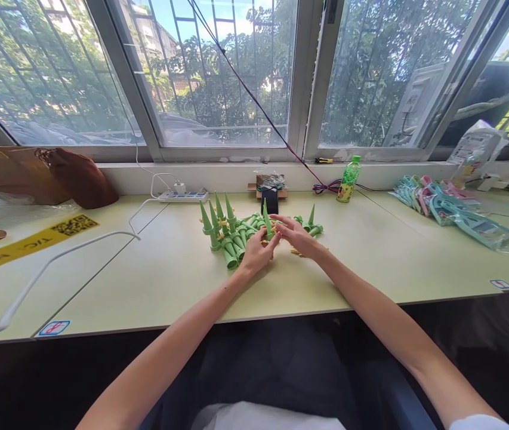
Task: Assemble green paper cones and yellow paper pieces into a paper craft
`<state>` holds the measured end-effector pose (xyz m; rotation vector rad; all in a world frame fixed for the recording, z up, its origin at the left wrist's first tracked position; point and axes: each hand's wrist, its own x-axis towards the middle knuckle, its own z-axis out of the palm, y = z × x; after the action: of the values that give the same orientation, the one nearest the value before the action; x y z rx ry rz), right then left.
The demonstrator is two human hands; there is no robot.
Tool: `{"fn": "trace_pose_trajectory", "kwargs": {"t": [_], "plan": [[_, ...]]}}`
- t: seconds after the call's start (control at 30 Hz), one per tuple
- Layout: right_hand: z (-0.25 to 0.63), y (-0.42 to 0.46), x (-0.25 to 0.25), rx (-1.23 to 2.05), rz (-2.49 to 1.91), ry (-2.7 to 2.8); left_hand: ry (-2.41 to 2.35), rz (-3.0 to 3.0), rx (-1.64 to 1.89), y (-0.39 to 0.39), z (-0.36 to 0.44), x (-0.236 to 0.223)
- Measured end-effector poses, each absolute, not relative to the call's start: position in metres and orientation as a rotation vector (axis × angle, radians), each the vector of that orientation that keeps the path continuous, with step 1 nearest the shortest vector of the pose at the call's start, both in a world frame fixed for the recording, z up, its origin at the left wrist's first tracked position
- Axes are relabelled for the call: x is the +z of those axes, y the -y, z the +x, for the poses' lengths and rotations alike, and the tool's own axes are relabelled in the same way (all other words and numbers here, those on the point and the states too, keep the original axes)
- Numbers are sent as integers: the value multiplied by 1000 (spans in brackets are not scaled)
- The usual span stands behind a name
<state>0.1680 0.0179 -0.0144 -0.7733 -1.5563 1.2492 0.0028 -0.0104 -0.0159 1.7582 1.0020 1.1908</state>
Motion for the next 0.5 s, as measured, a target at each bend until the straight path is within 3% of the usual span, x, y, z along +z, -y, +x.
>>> {"fn": "trace_pose_trajectory", "kwargs": {"t": [0.5], "plan": [[168, -15, -10, 1283, -755, 1591, -1013, 1869, 1177, 14, 4, -15]]}}
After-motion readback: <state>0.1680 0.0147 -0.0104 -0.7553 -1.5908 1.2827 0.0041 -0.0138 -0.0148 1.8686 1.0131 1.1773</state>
